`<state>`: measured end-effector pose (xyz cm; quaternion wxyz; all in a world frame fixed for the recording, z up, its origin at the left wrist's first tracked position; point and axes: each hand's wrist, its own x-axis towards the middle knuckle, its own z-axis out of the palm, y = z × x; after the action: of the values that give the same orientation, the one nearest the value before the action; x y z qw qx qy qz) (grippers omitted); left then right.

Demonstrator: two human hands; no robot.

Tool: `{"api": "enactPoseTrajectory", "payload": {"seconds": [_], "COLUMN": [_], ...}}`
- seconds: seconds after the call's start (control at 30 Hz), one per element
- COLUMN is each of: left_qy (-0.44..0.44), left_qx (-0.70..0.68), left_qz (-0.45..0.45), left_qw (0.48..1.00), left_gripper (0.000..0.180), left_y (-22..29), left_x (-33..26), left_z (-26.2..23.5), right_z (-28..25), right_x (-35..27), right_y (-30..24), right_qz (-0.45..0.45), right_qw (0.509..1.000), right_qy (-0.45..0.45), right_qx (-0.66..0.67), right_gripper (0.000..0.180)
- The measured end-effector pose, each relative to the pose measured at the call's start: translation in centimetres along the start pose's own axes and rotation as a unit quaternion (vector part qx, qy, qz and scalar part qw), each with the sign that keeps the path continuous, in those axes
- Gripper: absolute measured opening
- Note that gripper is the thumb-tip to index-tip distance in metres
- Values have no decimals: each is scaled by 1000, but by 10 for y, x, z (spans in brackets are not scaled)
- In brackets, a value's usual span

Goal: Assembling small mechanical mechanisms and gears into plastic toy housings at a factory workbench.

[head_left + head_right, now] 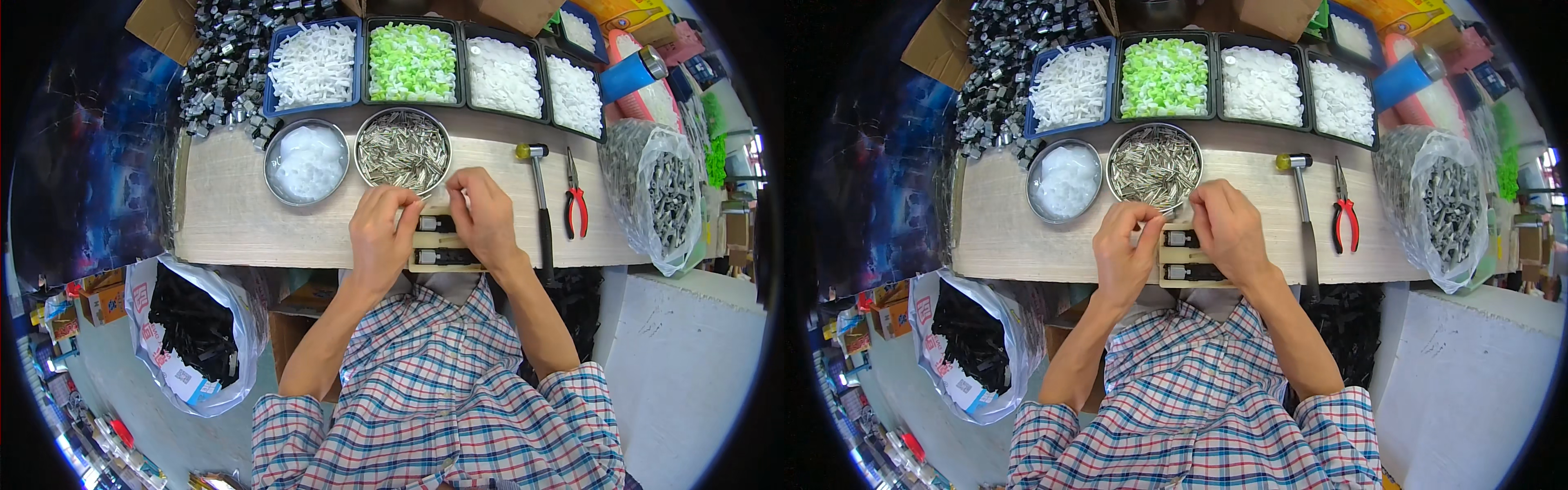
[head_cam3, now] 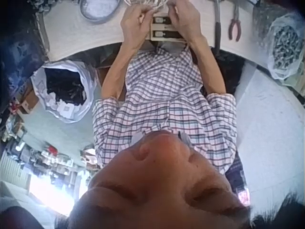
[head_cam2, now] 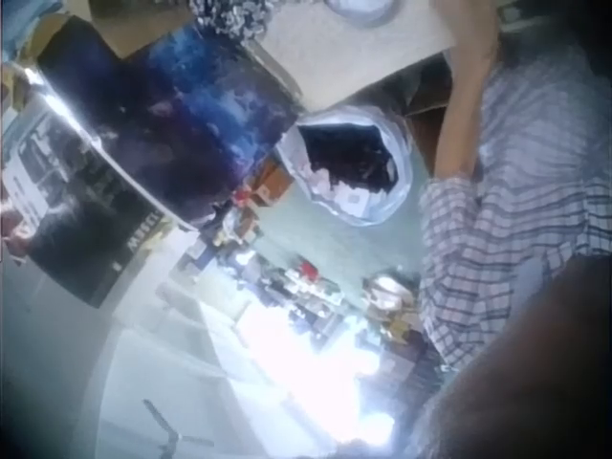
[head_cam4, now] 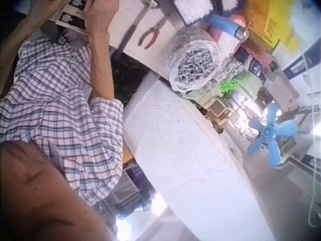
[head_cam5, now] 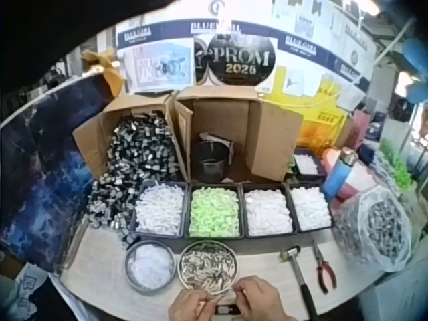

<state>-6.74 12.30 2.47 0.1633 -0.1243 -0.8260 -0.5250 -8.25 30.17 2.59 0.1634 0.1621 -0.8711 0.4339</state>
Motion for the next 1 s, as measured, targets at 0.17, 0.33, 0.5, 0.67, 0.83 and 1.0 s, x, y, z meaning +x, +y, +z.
{"api": "enactPoseTrajectory", "payload": {"seconds": [0.17, 0.33, 0.5, 0.67, 0.83, 1.0], "left_qy": [-55, -93, -141, -136, -173, -194], "left_qx": [-57, 56, 153, 134, 199, 194], "left_qz": [20, 145, 165, 122, 148, 158], "left_qw": [997, 983, 964, 974, 953, 949], "left_gripper": [10, 14, 13, 12, 15, 16], "left_y": [6, 4, 7, 10, 20, 18], "left_x": [-35, -59, -62, -59, -41, -33], "left_z": [-4, 6, 7, 11, 3, 1], "right_z": [-17, -12, -10, -8, -16, -25], "right_x": [-23, -34, -34, -34, -27, 25], "right_y": [-8, -5, -2, -1, -3, 11], "right_qz": [-77, -64, -61, -58, -63, -65], "right_qw": [990, 988, 989, 989, 987, 993], "right_qy": [-53, -84, -88, -91, -113, -90], "right_qx": [-109, -117, -101, -102, -95, -52], "right_gripper": [27, 23, 23, 23, 19, 13]}}
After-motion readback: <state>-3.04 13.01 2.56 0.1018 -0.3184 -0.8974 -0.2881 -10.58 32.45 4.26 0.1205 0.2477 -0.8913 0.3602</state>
